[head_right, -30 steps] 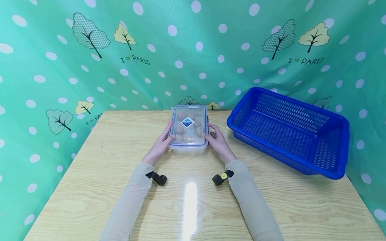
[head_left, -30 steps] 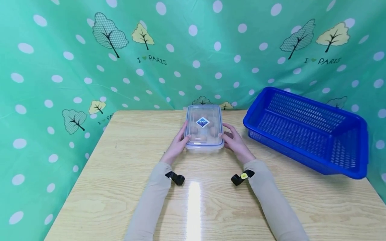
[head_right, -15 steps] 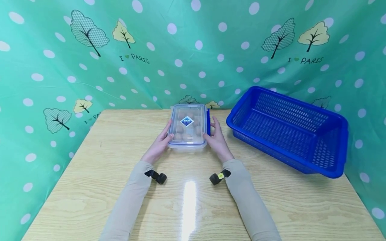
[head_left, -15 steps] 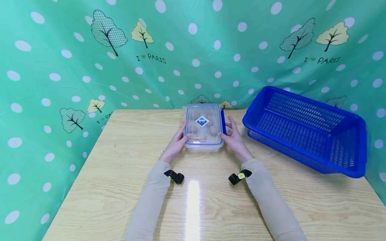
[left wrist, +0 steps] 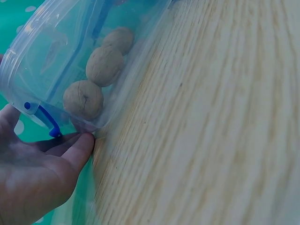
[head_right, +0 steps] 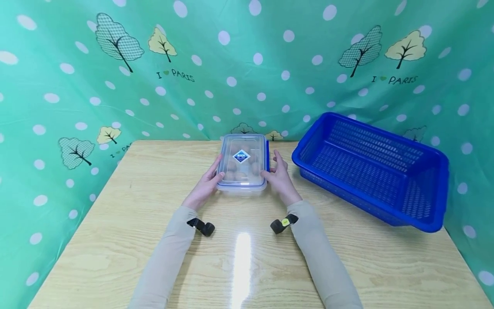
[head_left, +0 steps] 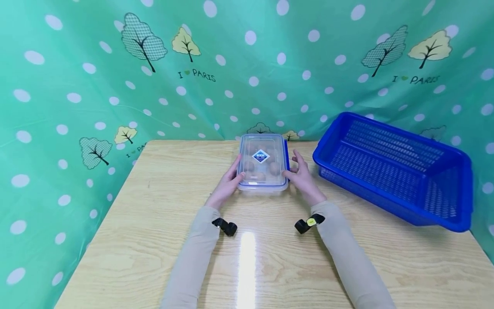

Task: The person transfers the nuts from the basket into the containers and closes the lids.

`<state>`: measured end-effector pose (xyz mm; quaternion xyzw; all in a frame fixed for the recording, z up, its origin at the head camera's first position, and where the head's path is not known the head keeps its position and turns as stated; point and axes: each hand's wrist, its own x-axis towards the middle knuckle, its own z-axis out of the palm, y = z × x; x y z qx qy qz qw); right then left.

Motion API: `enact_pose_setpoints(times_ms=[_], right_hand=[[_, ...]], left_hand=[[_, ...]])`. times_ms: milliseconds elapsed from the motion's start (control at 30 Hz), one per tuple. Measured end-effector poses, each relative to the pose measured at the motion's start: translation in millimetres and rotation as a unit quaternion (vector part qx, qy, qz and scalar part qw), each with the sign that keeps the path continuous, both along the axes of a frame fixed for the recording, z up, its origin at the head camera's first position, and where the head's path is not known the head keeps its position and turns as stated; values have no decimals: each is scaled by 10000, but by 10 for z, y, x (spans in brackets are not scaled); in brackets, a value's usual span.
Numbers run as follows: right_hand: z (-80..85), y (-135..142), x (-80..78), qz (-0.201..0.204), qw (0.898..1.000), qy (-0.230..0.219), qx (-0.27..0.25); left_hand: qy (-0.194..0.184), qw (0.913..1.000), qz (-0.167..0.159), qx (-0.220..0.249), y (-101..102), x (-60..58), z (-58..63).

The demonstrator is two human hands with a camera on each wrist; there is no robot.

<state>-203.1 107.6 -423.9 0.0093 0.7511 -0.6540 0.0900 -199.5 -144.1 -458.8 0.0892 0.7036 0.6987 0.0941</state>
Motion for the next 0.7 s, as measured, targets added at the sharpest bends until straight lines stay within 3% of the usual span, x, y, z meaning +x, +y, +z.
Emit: enact_pose_setpoints(times_ms=[167, 433, 533, 700], right_hand=[[-1, -9, -130, 106, 9994, -318, -77], [-101, -46, -163, 348, 9990, -119, 242], [-146, -74, -167, 554, 9979, 81, -315], [-192, -128, -143, 607, 9930, 33, -1013]], left_hand=[[-29, 9999, 150, -12, 25, -3, -22], [-199, 9996, 195, -79, 25, -2, -47], [-134, 9996, 253, -74, 22, -7, -41], [-138, 9996, 254, -64, 23, -20, -48]])
